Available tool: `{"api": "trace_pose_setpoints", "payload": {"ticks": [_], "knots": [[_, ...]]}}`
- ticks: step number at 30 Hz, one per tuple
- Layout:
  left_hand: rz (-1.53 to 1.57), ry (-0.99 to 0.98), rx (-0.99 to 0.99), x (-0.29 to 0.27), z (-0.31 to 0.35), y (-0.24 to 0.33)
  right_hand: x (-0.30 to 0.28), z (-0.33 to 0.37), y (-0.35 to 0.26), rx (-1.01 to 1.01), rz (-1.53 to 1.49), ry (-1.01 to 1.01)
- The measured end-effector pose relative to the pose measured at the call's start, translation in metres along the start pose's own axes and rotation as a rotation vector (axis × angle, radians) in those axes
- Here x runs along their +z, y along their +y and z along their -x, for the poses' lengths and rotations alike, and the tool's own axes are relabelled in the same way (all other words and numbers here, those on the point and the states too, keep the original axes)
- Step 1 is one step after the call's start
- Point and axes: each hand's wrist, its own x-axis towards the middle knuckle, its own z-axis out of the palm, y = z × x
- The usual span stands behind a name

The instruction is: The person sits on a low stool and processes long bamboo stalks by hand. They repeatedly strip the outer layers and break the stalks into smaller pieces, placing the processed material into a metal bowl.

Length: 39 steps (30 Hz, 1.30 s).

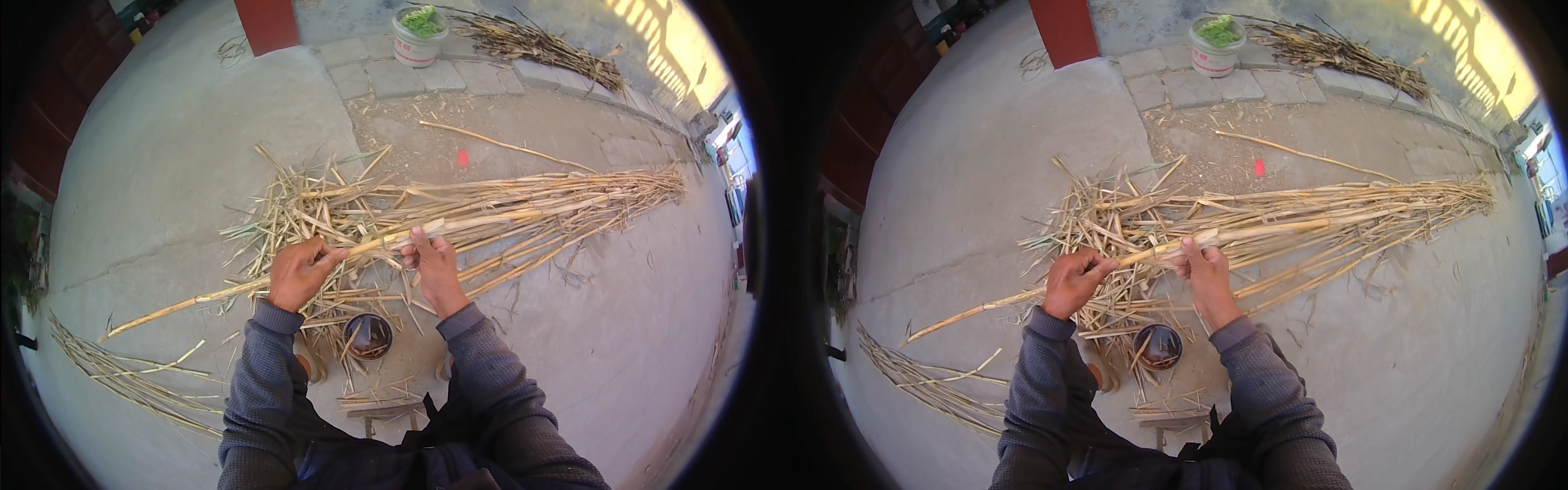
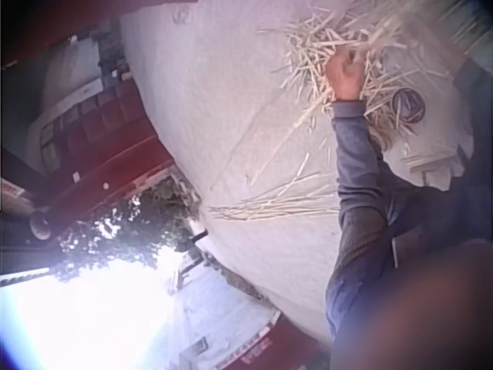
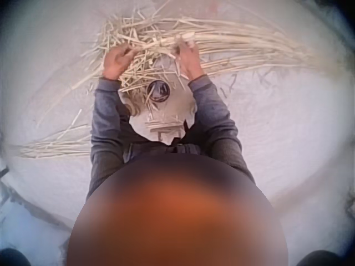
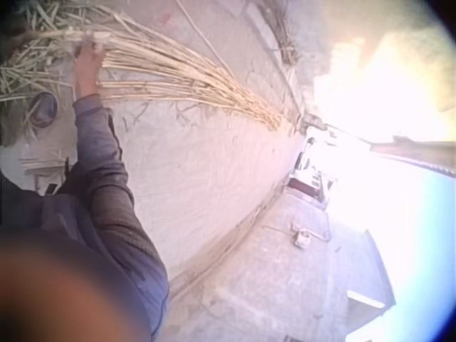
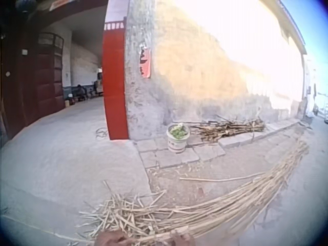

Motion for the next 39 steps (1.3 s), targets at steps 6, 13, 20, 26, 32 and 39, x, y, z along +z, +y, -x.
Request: {"api": "trace_pose_setpoints", "payload": {"ticks": [6, 13, 20, 26, 32, 39], "knots": [[-0.074, 0.139, 0.073, 0.004, 0.001, 0.01, -0.002, 0.002, 0.011, 0.008, 0.062, -0.005], [-0.084, 0.171, 0.08, -0.017, -0.001, 0.007, -0.03, -0.008, 0.016, 0.257, 0.088, -0.069], [0.006, 0.045, -0.056, -0.048, 0.0, -0.018, -0.079, -0.042, -0.022, 0.009, -0.455, -0.203], [-0.142, -0.081, 0.017, -0.055, 0.007, -0.035, -0.062, -0.04, -0.017, 0.004, -0.167, 0.007], [-0.323, 0.099, 0.154, -0.043, 0.008, -0.027, -0.062, -0.039, -0.015, 0.032, -0.045, 0.096], [-0.119, 0.18, 0.074, -0.039, 0.006, -0.012, -0.059, -0.036, 0.031, -0.023, 0.838, -0.425]]}}
